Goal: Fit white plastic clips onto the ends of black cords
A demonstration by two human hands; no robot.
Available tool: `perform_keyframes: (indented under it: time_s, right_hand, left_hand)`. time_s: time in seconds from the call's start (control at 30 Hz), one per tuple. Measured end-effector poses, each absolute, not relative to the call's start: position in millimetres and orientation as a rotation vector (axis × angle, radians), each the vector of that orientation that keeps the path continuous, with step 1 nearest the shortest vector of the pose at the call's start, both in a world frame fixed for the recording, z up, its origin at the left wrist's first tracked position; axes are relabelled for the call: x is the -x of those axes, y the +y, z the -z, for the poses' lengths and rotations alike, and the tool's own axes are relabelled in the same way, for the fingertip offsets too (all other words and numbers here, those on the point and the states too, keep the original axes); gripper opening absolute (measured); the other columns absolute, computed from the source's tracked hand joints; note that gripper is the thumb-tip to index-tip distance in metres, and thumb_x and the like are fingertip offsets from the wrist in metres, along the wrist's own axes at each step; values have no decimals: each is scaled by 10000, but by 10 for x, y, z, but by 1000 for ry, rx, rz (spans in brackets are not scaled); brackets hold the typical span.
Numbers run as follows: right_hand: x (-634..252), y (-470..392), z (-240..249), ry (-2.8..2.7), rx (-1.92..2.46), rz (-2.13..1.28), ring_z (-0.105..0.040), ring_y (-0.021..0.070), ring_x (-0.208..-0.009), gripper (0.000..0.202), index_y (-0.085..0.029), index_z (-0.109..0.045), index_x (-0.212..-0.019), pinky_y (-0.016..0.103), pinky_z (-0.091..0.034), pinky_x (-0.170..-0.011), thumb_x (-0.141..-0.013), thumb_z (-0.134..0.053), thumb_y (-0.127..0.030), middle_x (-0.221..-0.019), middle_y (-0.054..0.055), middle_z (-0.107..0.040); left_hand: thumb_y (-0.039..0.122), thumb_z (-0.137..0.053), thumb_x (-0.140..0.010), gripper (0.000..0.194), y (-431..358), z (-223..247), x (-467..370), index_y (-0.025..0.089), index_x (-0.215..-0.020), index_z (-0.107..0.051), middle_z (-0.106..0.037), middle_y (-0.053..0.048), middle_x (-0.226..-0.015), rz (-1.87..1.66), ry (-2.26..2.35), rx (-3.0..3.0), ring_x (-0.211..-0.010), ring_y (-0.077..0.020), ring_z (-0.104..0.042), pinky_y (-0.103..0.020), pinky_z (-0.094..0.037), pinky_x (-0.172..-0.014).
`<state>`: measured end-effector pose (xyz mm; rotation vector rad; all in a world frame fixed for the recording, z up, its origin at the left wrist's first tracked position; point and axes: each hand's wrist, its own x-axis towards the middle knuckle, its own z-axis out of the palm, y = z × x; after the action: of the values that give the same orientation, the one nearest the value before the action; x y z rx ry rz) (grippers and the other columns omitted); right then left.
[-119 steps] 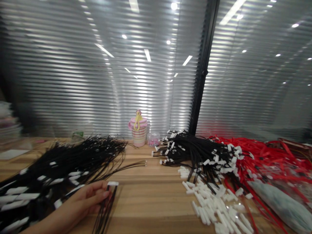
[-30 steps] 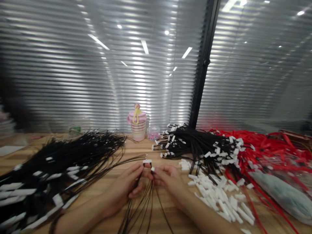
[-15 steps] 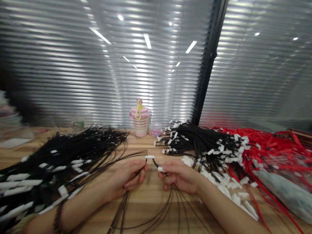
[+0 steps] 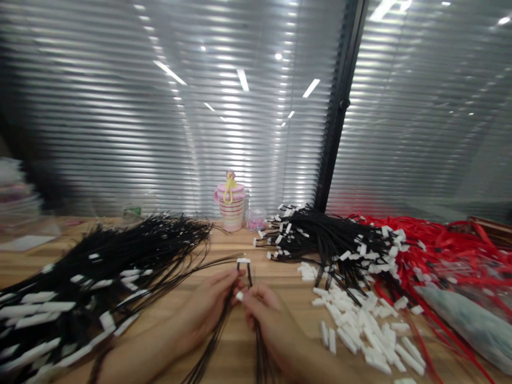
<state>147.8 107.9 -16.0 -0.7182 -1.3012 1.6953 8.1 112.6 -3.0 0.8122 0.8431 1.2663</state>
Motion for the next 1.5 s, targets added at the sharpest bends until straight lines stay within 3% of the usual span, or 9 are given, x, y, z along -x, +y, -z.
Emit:
perform_keyframes:
  time_s: [0.17, 0.27, 0.37, 0.57, 0.7, 0.9, 1.1, 1.27, 1.5]
  right_hand:
    - [-1472, 1056, 107, -1448, 599, -1719, -449, 145, -904, 181, -141, -484, -672, 241, -314, -836, -737, -582, -279, -884, 32, -527]
    - [-1567, 1242, 108, -1402, 719, -1495, -465, 111, -756, 208, -143, -484, -648, 218, -352, -722, -748, -587, -294, -791, 16, -530]
    - [-1634, 1384, 139, -1210, 774, -1498, -458, 93, -598, 210, -144, -492, -684, 211, -359, -562, -735, -609, -311, -634, -7, -496]
    - [-1659, 1360, 109, -952, 695, -1733, -582, 183, -831, 223, -134, -498, -760, 316, -425, -767, -666, -678, -227, -830, 70, -613]
    - [-1636, 1334, 81, -1015, 714, -1693, -584, 144, -691, 232, -125, -462, -638, 268, -438, -673, -658, -674, -217, -678, 37, -596]
    - [-1624, 1326, 68, -1223, 739, -1599, -538, 105, -603, 241, -96, -517, -648, 231, -417, -597, -663, -676, -276, -643, 46, -588]
    - [-1637, 1335, 91, -1139, 756, -1660, -558, 115, -607, 304, -118, -503, -769, 225, -416, -573, -615, -711, -278, -671, 33, -595]
    - [-1626, 1363, 133, -1220, 835, -1512, -456, 53, -471, 272, -104, -523, -726, 162, -329, -438, -653, -677, -315, -594, -6, -536]
    - [-1613, 1357, 167, -1349, 902, -1383, -451, 63, -465, 270, -92, -576, -760, 175, -335, -431, -665, -659, -330, -577, -3, -532]
  left_hand:
    - [309, -667, -644, 231, 1089, 42, -129, 116, -737, -581, -517, 13, -612, -1466, 944, -645, -520, -64, -419, -186, -327, -503]
    - [318, -653, -666, 242, 1054, -29, -128, 119, -801, -628, -554, -3, -683, -1466, 982, -684, -564, -67, -432, -181, -337, -530]
    - [321, -633, -689, 236, 1028, -78, -132, 126, -821, -650, -568, -13, -698, -1349, 948, -807, -579, -74, -436, -179, -327, -519]
    - [254, -622, -691, 253, 1036, -56, -111, 113, -900, -640, -598, -67, -822, -1184, 920, -1034, -648, -94, -466, -189, -339, -569]
    - [279, -637, -674, 301, 1043, -36, -90, 126, -932, -622, -592, -48, -769, -1100, 974, -1146, -589, -86, -448, -188, -314, -515]
    - [344, -546, -759, 267, 1028, -50, -87, 117, -856, -647, -611, -57, -811, -1079, 856, -1229, -806, -148, -519, -242, -372, -755]
    - [335, -548, -740, 259, 1037, -55, -96, 88, -756, -625, -562, -27, -616, -937, 1119, -1317, -553, -104, -478, -223, -369, -563]
    - [322, -563, -720, 259, 1054, -69, -91, 66, -722, -598, -586, -71, -689, -919, 1129, -1183, -605, -121, -515, -249, -393, -618]
    - [255, -564, -721, 180, 1076, -91, -52, 79, -697, -590, -562, -69, -703, -1008, 930, -1075, -634, -116, -482, -249, -366, -628]
